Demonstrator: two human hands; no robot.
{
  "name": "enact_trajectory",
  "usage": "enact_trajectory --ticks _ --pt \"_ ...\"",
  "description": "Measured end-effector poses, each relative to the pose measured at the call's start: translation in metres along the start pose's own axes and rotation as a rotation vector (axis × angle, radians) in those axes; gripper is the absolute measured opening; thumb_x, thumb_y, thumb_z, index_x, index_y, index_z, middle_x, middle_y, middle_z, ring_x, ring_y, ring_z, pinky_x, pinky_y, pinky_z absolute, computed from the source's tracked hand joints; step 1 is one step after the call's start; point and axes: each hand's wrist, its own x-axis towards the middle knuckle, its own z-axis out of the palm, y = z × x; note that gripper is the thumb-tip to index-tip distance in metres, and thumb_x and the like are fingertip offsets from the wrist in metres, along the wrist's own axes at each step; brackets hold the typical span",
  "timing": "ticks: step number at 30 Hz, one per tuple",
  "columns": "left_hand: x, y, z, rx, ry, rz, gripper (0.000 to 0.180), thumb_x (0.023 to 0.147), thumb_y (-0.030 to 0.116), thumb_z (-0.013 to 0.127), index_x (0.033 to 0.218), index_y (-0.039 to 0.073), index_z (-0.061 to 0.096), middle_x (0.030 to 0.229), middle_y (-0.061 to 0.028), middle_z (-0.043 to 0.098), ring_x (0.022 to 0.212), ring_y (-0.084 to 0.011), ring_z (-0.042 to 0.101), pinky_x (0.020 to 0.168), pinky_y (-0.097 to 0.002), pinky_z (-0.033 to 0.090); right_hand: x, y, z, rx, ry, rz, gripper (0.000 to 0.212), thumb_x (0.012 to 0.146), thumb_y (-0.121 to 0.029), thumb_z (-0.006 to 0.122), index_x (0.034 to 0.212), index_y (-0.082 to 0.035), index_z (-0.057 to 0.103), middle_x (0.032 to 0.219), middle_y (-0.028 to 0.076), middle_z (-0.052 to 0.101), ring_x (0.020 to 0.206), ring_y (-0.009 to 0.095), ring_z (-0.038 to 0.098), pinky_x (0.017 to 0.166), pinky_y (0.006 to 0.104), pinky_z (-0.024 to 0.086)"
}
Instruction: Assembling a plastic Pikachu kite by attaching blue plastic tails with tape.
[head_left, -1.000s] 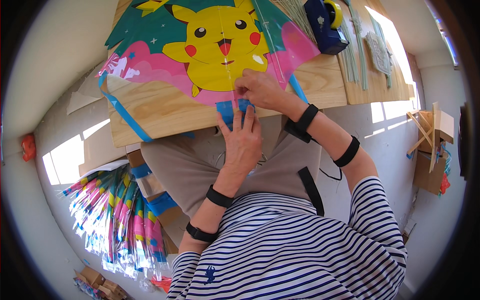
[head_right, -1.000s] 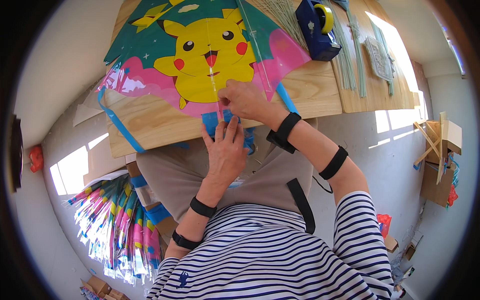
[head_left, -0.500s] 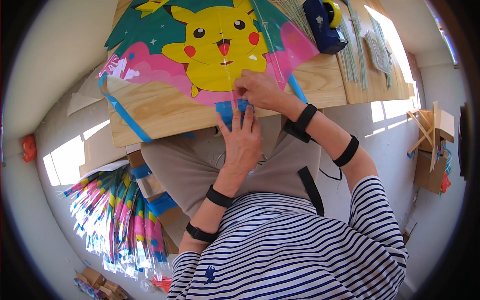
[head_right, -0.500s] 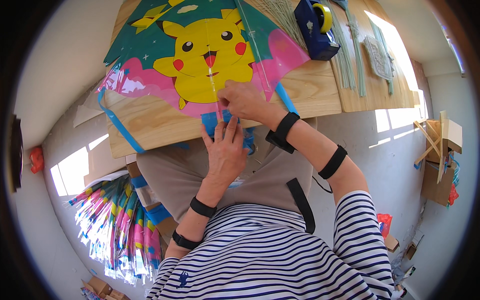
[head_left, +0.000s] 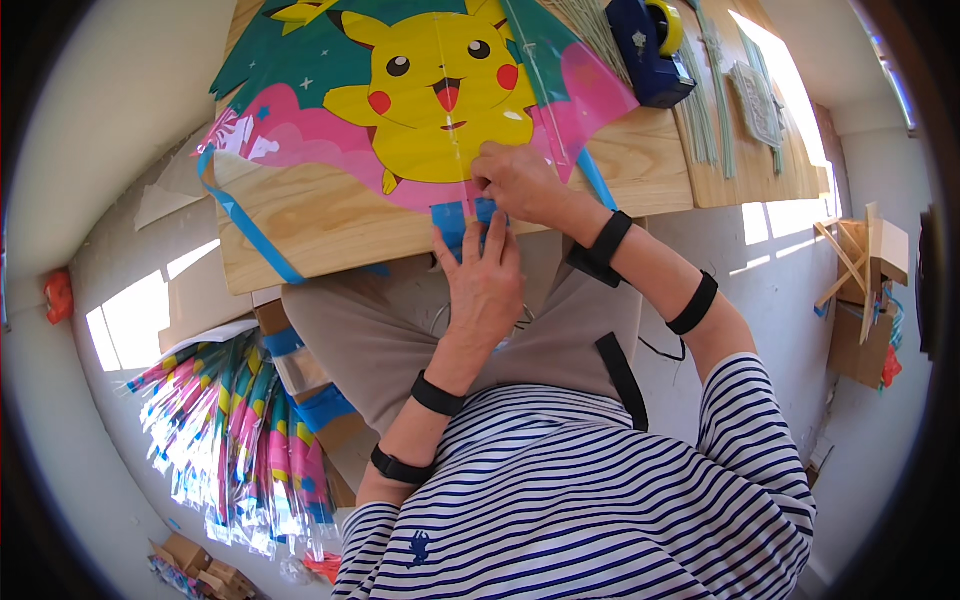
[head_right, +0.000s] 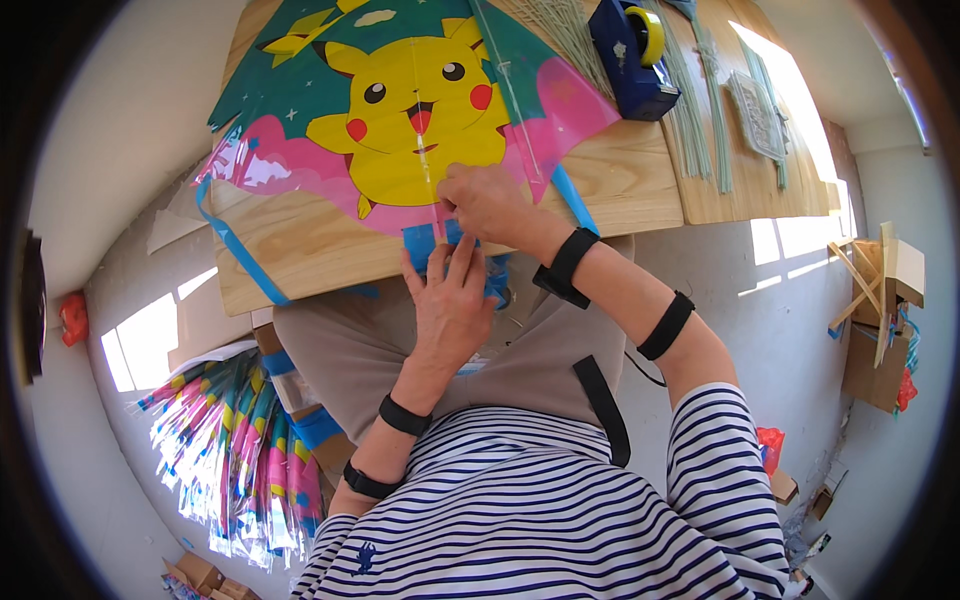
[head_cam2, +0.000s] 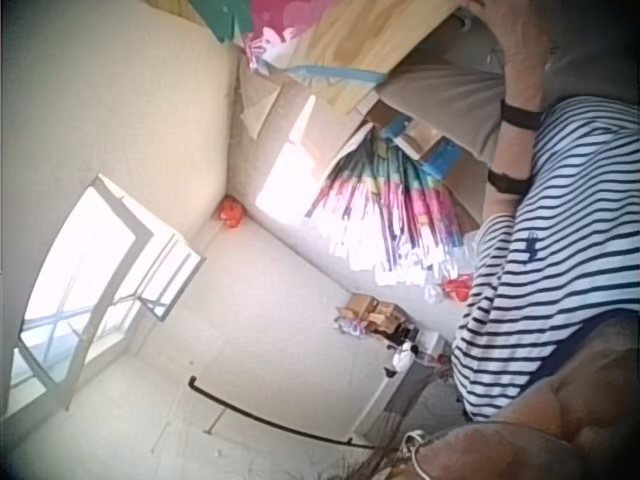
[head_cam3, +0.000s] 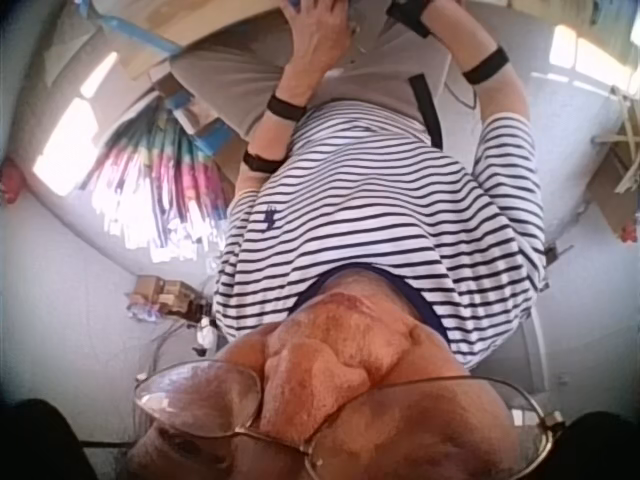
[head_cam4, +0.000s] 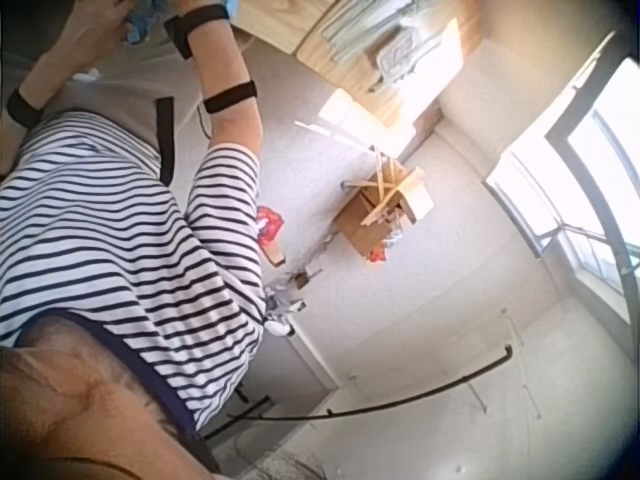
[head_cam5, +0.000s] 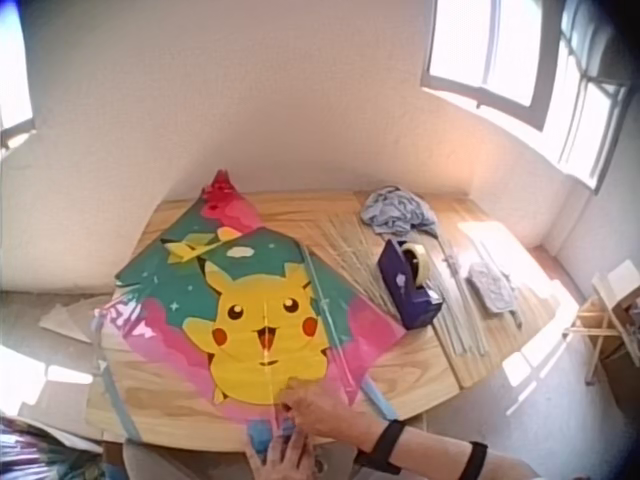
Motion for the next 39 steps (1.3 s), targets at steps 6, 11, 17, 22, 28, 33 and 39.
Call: enact_trajectory --ticks 6,11,17,22,28,33,39 --pt "-0.006 0.003 -0.004 0.004 0.062 0.078 0.054 0.072 0.019 0.078 0.122 0.005 0.064 0.135 -0.0097 0.056 0.125 -0.0317 0.051 0.112 -0.0718 0.019 0.001 0.002 0.005 -0.05 0.026 -0.062 0.007 0.072 -0.001 0.065 0.079 -0.004 0.064 0.087 0.012 0.062 0.085 0.036 0.064 0.069 0.0466 0.049" --pt "0.008 -0.017 -0.014 -0.006 0.156 0.011 0.04 0.079 0.015 0.073 0.117 0.006 0.066 0.129 -0.0076 0.061 0.124 -0.0295 0.053 0.112 -0.0715 0.018 0.002 0.0 0.005 -0.091 0.028 -0.086 0.007 0.072 -0.002 0.065 0.079 -0.003 0.064 0.087 0.013 0.063 0.085 0.037 0.063 0.07 0.0471 0.048" --pt "0.022 -0.037 -0.01 0.138 0.103 0.056 0.039 0.083 0.014 0.071 0.121 0.006 0.065 0.132 -0.0052 0.061 0.125 -0.0301 0.054 0.112 -0.0727 0.017 0.002 0.001 0.007 -0.11 0.027 -0.11 0.01 0.072 -0.002 0.067 0.08 -0.002 0.061 0.086 0.014 0.061 0.086 0.037 0.061 0.07 0.0469 0.046" --pt "0.02 -0.034 -0.006 0.117 0.086 0.021 0.046 0.08 0.016 0.074 0.124 0.005 0.064 0.133 -0.0052 0.06 0.124 -0.0295 0.054 0.111 -0.0737 0.018 0.0 0.001 0.007 -0.13 0.001 -0.136 0.012 0.075 -0.003 0.066 0.086 -0.003 0.061 0.092 0.015 0.061 0.088 0.038 0.06 0.072 0.0467 0.045" --pt "0.02 -0.033 -0.007 0.145 0.057 0.025 0.05 0.077 0.017 0.077 0.124 0.004 0.064 0.135 -0.0058 0.059 0.124 -0.029 0.053 0.11 -0.0735 0.02 -0.012 0.012 0.006 -0.111 0.085 -0.207 0.012 0.073 -0.001 0.066 0.084 -0.004 0.061 0.091 0.014 0.062 0.086 0.036 0.061 0.072 0.0466 0.046" --pt "0.02 -0.031 -0.011 0.081 0.049 0.004 0.054 0.076 0.018 0.079 0.125 0.004 0.063 0.135 -0.0061 0.058 0.125 -0.0289 0.052 0.111 -0.0724 0.021 -0.013 0.007 -0.005 0.016 0.091 -0.067 0.013 0.079 -0.005 0.07 0.091 -0.002 0.064 0.09 0.016 0.061 0.087 0.038 0.06 0.073 0.0455 0.047" --pt "0.019 -0.033 -0.009 0.086 0.058 0.013 0.057 0.074 0.017 0.079 0.126 0.004 0.063 0.136 -0.006 0.058 0.127 -0.0288 0.051 0.111 -0.0715 0.02 -0.016 0.003 -0.001 -0.015 0.138 -0.132 0.011 0.078 -0.003 0.07 0.089 -0.002 0.069 0.088 0.015 0.062 0.084 0.038 0.06 0.072 0.0454 0.047"
